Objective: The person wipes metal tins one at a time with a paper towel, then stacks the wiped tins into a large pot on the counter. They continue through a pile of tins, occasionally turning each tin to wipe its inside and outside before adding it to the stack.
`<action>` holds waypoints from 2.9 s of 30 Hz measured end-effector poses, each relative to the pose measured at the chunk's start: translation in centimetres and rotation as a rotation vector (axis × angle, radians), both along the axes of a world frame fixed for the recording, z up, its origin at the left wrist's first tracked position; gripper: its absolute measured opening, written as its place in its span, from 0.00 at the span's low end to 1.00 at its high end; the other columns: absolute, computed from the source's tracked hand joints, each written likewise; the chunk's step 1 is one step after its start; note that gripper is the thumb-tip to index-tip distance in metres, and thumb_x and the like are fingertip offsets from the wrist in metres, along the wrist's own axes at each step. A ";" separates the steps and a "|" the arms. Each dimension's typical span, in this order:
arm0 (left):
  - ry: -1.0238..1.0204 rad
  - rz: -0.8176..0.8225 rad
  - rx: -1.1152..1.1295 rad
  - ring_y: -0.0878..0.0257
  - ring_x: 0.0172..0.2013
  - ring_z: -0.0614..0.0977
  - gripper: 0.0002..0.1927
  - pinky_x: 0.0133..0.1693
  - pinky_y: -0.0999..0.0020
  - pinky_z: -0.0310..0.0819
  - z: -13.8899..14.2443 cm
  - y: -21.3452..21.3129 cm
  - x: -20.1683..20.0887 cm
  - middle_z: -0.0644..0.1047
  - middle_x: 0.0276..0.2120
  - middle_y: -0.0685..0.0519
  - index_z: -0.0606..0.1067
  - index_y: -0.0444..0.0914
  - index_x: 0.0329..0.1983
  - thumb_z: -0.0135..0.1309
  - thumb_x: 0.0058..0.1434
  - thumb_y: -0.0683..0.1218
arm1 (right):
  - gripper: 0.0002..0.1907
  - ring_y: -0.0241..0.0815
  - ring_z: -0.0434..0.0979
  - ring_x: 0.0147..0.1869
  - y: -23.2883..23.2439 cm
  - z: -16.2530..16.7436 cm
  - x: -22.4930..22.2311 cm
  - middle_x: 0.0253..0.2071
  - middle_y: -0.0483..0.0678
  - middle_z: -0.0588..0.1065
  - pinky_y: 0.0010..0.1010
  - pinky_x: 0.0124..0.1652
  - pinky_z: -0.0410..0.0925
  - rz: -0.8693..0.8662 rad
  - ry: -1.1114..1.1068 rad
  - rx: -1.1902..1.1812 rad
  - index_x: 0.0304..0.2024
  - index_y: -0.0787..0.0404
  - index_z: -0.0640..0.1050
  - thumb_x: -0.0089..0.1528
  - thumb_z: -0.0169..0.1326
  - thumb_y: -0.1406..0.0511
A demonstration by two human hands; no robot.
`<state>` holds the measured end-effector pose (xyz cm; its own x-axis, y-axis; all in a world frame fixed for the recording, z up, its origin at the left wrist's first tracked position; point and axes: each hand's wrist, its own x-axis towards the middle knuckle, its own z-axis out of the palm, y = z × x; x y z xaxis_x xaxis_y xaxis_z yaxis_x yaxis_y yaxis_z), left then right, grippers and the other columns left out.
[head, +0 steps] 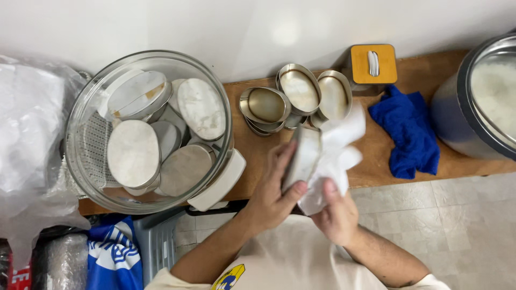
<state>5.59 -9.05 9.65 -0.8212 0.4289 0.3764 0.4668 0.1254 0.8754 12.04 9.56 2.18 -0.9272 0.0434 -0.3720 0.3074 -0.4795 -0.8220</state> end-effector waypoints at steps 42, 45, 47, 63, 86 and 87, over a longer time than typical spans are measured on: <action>-0.280 -0.201 0.213 0.64 0.41 0.75 0.21 0.42 0.69 0.72 -5.4 2.0 -2.9 0.73 0.44 0.48 0.68 0.35 0.45 0.69 0.63 0.46 | 0.19 0.35 0.68 0.39 4.5 3.4 -4.7 0.39 0.47 0.72 0.29 0.39 0.62 -0.447 0.328 0.624 0.49 0.65 0.74 0.74 0.47 0.55; -0.574 -0.116 0.372 0.69 0.34 0.74 0.18 0.36 0.73 0.69 -5.7 2.6 -3.2 0.75 0.37 0.53 0.70 0.34 0.48 0.65 0.64 0.46 | 0.23 0.36 0.70 0.57 4.2 6.0 -3.9 0.53 0.49 0.70 0.31 0.57 0.66 -0.304 0.695 0.791 0.57 0.68 0.68 0.72 0.48 0.54; -0.623 -0.094 0.276 0.73 0.31 0.71 0.17 0.32 0.76 0.65 -5.3 3.4 -3.0 0.75 0.34 0.57 0.71 0.35 0.51 0.63 0.64 0.45 | 0.19 0.51 0.66 0.64 3.0 5.6 -3.2 0.58 0.55 0.69 0.44 0.62 0.60 -0.087 0.889 1.150 0.53 0.63 0.70 0.69 0.44 0.56; 0.519 -0.309 -0.305 0.49 0.48 0.72 0.18 0.53 0.49 0.67 -8.9 7.9 -4.8 0.71 0.42 0.48 0.72 0.38 0.37 0.61 0.60 0.56 | 0.22 0.49 0.77 0.55 5.2 -7.0 -3.3 0.54 0.53 0.76 0.43 0.55 0.70 -0.289 0.003 -0.602 0.61 0.63 0.72 0.71 0.40 0.57; 0.402 0.031 -0.538 0.38 0.71 0.63 0.31 0.70 0.38 0.53 4.2 -0.7 -5.0 0.66 0.66 0.41 0.69 0.46 0.70 0.58 0.65 0.58 | 0.34 0.56 0.61 0.80 11.9 0.4 -2.7 0.77 0.53 0.62 0.48 0.76 0.54 -0.473 0.261 -0.249 0.75 0.66 0.59 0.70 0.35 0.55; 0.276 0.145 -0.697 0.39 0.67 0.66 0.31 0.61 0.41 0.60 5.6 -3.4 -5.0 0.66 0.66 0.40 0.69 0.45 0.69 0.57 0.64 0.57 | 0.34 0.56 0.61 0.80 11.9 0.2 -3.0 0.77 0.53 0.62 0.48 0.76 0.54 -0.464 0.261 -0.264 0.75 0.65 0.59 0.71 0.35 0.55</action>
<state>0.61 -12.46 15.23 -0.8025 0.5381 0.2579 0.5944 0.6828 0.4248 9.07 21.48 2.38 -0.8955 0.4033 -0.1881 -0.1794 -0.7140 -0.6768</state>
